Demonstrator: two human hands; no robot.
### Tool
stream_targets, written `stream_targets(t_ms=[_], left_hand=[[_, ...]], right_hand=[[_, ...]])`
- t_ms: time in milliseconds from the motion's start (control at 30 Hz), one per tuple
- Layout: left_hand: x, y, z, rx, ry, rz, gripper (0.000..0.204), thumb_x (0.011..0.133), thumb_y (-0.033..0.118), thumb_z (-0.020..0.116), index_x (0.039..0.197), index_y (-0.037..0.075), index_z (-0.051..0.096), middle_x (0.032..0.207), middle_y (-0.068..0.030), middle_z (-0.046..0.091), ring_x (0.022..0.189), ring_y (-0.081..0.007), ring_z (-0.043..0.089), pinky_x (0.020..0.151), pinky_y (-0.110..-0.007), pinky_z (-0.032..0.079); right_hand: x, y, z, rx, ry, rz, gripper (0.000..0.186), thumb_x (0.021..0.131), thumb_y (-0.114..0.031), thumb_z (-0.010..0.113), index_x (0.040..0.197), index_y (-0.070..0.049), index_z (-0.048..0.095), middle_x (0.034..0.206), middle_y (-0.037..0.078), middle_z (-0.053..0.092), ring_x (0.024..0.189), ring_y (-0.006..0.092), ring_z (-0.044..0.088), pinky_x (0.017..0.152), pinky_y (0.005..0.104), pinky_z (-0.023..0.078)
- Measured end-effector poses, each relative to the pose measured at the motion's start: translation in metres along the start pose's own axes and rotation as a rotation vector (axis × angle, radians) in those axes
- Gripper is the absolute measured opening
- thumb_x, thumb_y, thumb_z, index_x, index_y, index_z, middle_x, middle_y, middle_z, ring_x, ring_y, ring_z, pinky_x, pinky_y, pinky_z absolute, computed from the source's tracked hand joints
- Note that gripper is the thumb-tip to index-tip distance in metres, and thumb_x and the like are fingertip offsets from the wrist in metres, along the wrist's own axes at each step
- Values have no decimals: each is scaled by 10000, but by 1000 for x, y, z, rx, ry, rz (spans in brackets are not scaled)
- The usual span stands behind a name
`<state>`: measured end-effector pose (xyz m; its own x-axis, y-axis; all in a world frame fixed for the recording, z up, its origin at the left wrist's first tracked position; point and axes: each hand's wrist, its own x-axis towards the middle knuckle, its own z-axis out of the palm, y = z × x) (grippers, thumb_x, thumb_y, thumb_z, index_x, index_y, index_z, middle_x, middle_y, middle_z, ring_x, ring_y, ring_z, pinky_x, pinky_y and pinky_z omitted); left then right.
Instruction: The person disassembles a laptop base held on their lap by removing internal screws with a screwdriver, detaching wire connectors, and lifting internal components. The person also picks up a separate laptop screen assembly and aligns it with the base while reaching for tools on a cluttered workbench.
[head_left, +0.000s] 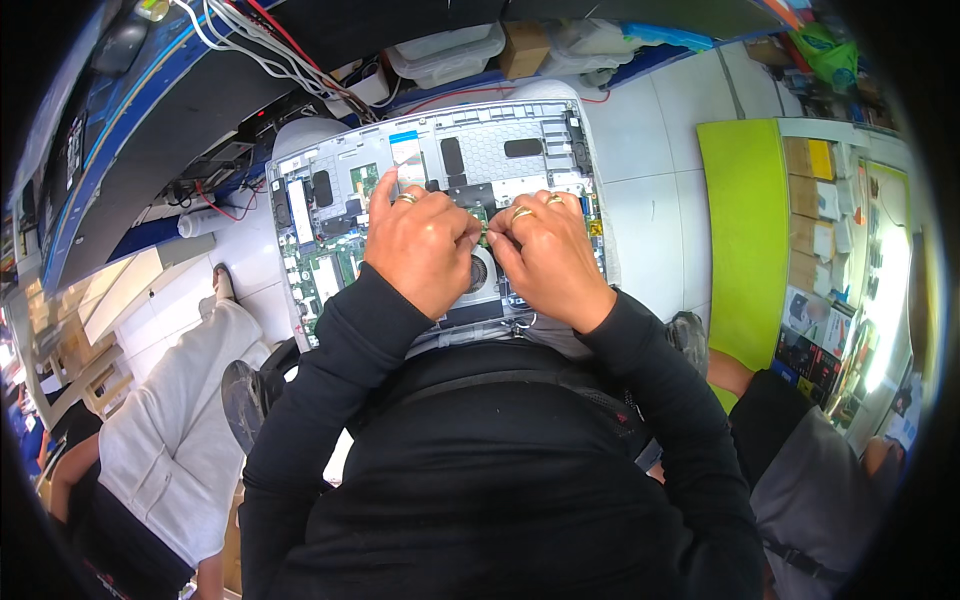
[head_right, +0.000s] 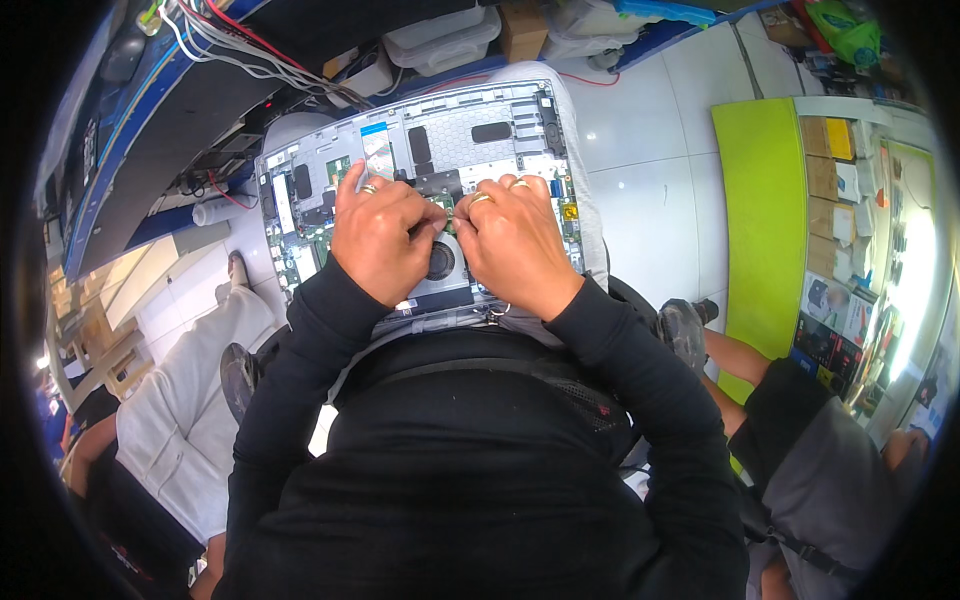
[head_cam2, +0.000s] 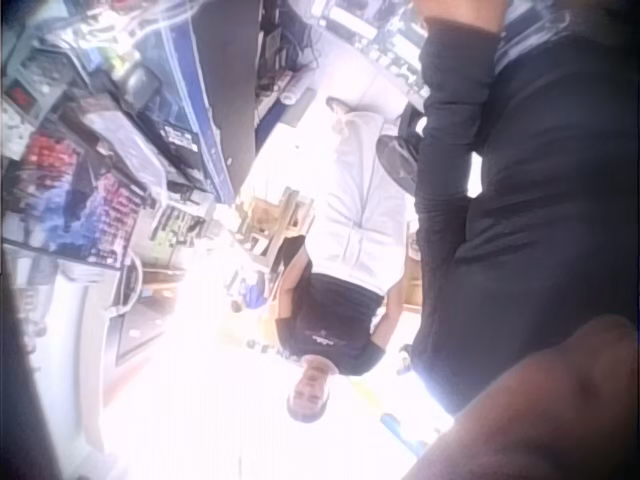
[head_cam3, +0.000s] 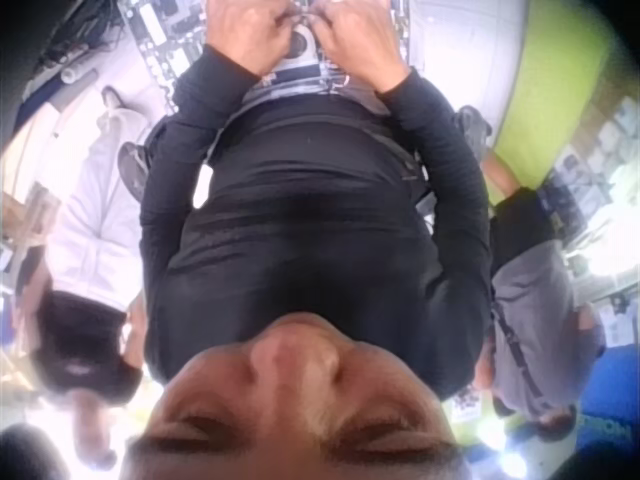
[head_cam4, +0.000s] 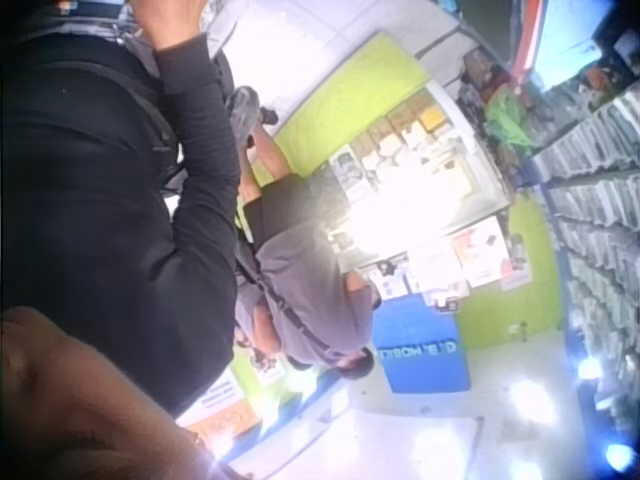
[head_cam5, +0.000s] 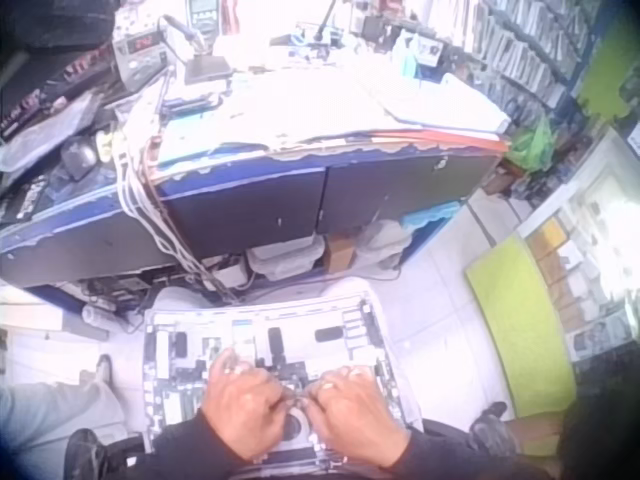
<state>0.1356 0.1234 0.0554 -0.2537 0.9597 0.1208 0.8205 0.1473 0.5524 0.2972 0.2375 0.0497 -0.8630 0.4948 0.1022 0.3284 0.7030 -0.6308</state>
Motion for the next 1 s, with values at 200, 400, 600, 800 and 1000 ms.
stream_targets(t_ms=[200, 400, 600, 800, 1000], left_hand=[[1, 1, -1, -9, -18, -16, 32, 823, 81, 767, 812, 95, 794, 816, -69, 693, 944, -319, 681, 1190, -592, 348], [2, 0, 0, -13, -37, -18, 37, 832, 83, 763, 824, 95, 797, 819, -71, 692, 937, -322, 675, 1194, -598, 342], [0, -1, -1, -42, -44, -32, 55, 849, 77, 757, 848, 104, 805, 835, -65, 690, 950, -322, 670, 1209, -605, 326], [0, 0, -1, -34, -40, -31, 57, 842, 77, 759, 847, 106, 808, 828, -60, 688, 948, -318, 671, 1216, -609, 319], [2, 2, 1, -23, -23, -28, 57, 827, 70, 757, 827, 104, 803, 815, -65, 688, 936, -313, 674, 1220, -595, 324]], right_hand=[[1, 0, -1, 3, -13, -2, 71, 883, -92, 751, 843, -34, 755, 866, 94, 709, 854, 310, 639, 874, 448, 405], [0, 1, -2, -9, -20, 7, 69, 882, -91, 750, 846, -33, 757, 868, 92, 708, 861, 307, 640, 877, 448, 403], [1, 1, -2, 7, -26, 14, 69, 881, -87, 747, 843, -32, 761, 863, 96, 707, 862, 310, 641, 880, 448, 402], [1, 1, -3, 8, -34, 20, 67, 879, -86, 746, 844, -31, 763, 863, 98, 710, 864, 311, 645, 881, 448, 402], [1, 1, -2, 3, -37, 20, 67, 877, -90, 746, 846, -34, 766, 861, 99, 709, 863, 310, 647, 876, 444, 398]])
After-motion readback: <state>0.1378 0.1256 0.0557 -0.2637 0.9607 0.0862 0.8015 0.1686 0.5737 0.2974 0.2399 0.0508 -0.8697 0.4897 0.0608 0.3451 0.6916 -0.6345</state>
